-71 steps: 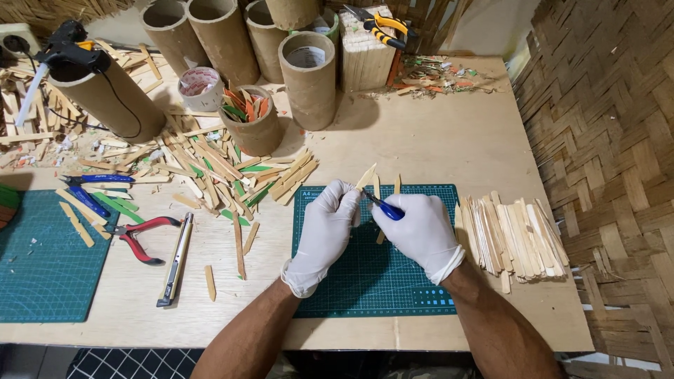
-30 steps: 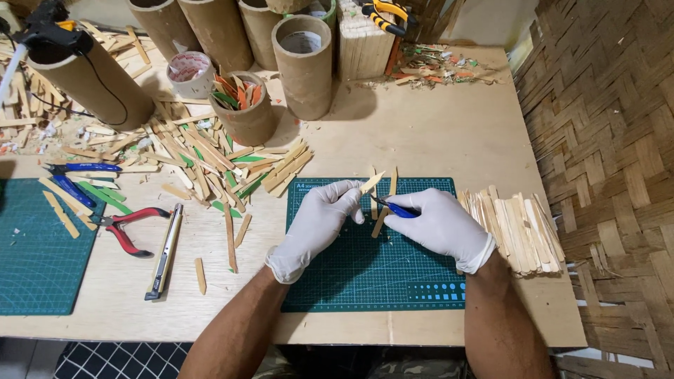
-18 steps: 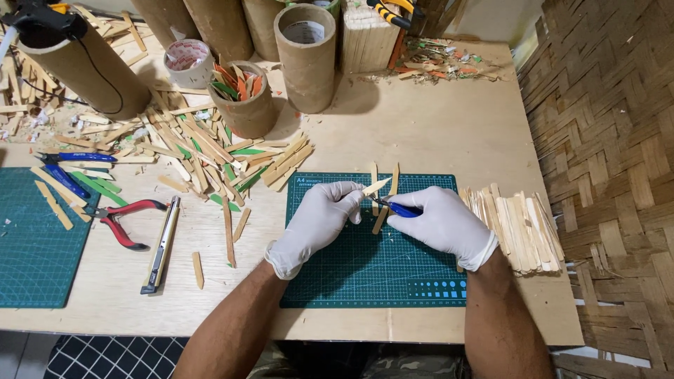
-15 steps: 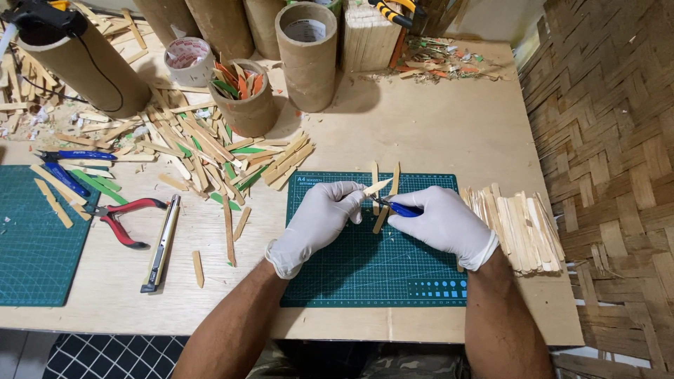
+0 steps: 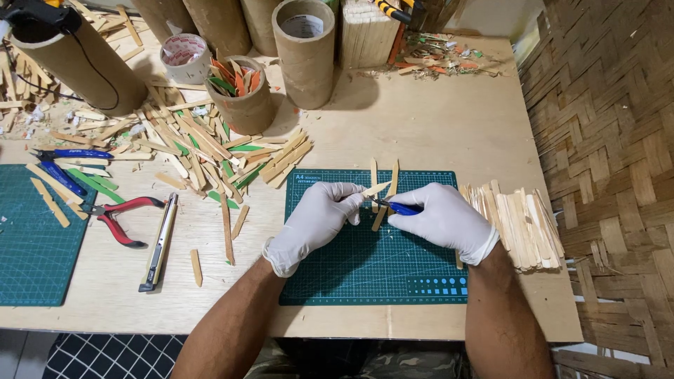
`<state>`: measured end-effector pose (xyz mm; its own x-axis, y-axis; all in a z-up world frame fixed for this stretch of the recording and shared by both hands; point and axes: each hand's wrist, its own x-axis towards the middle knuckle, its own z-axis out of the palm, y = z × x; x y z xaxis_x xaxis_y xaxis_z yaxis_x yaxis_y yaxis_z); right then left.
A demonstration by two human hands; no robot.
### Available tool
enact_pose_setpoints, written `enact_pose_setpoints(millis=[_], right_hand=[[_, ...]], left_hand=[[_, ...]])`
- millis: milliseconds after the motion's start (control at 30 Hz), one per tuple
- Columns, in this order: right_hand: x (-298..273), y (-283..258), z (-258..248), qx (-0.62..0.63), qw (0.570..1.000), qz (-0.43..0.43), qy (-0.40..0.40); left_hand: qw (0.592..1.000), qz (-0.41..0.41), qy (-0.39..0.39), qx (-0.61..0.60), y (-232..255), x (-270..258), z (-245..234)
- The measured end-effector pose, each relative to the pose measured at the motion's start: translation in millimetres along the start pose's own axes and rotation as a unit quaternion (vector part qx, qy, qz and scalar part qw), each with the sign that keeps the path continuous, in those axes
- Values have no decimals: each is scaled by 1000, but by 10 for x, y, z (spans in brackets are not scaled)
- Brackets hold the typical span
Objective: Shaping the ends of wooden sticks into points using a hand cutter
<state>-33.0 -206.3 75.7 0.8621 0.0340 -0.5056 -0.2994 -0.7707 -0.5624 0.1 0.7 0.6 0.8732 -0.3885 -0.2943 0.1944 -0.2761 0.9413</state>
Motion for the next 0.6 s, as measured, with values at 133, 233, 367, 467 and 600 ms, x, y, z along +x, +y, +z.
enact_pose_setpoints(millis=[133,233,367,467,600], right_hand=[[7,-8,-11,-1,1000,-5,7],[18,-17,-2,-6,1000,-10,9],[34,-23,6,-1,1000,-18,22],[-6,-119,-29,-30,998,-32,36],[-6,-161,-17,-76,993,-71,61]], left_hand=[[1000,2,-1,14,-68,42,-1],[1000,-1,-2,27,7,-22,-12],[999,-4,1,36,59,-80,-32],[999,2,-3,42,21,-59,-49],[999,7,-9,41,-35,-19,-79]])
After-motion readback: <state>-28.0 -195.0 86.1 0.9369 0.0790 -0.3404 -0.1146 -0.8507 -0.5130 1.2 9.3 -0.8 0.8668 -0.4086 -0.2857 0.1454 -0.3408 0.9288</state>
